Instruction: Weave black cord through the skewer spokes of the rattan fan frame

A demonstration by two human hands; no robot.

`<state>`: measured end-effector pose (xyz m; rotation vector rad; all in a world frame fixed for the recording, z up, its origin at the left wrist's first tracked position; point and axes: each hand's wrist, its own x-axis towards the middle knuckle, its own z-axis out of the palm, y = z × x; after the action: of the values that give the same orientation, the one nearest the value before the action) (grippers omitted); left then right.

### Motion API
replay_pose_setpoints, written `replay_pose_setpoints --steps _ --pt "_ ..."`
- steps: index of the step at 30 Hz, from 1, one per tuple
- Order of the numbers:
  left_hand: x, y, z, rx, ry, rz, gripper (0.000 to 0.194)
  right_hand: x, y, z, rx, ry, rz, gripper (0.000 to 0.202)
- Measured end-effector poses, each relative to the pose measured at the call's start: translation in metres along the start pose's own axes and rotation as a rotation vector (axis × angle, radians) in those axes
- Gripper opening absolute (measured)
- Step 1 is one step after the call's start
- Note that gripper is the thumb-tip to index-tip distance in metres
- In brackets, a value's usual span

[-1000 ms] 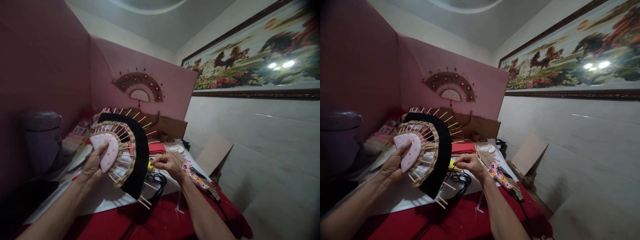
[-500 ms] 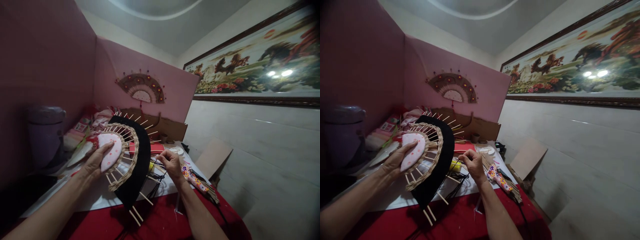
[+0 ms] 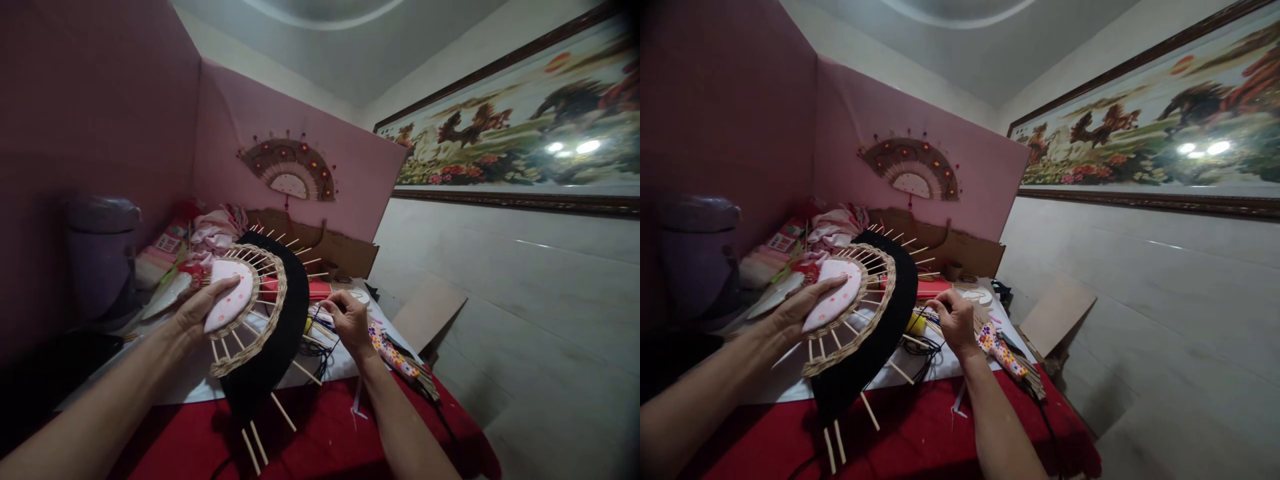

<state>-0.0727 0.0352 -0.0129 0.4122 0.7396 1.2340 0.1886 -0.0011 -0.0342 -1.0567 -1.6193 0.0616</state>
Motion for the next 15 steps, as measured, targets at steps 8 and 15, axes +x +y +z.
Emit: replay_pose_setpoints --steps 8,15 --pt "0.003 0.000 -0.003 0.096 -0.144 0.007 0.013 -0.002 0.007 0.007 0.151 -0.011 0.032 0.011" --pt "0.003 0.000 -0.004 0.120 -0.136 0.032 0.013 0.002 0.010 0.012 0.365 -0.040 0.216 0.013"
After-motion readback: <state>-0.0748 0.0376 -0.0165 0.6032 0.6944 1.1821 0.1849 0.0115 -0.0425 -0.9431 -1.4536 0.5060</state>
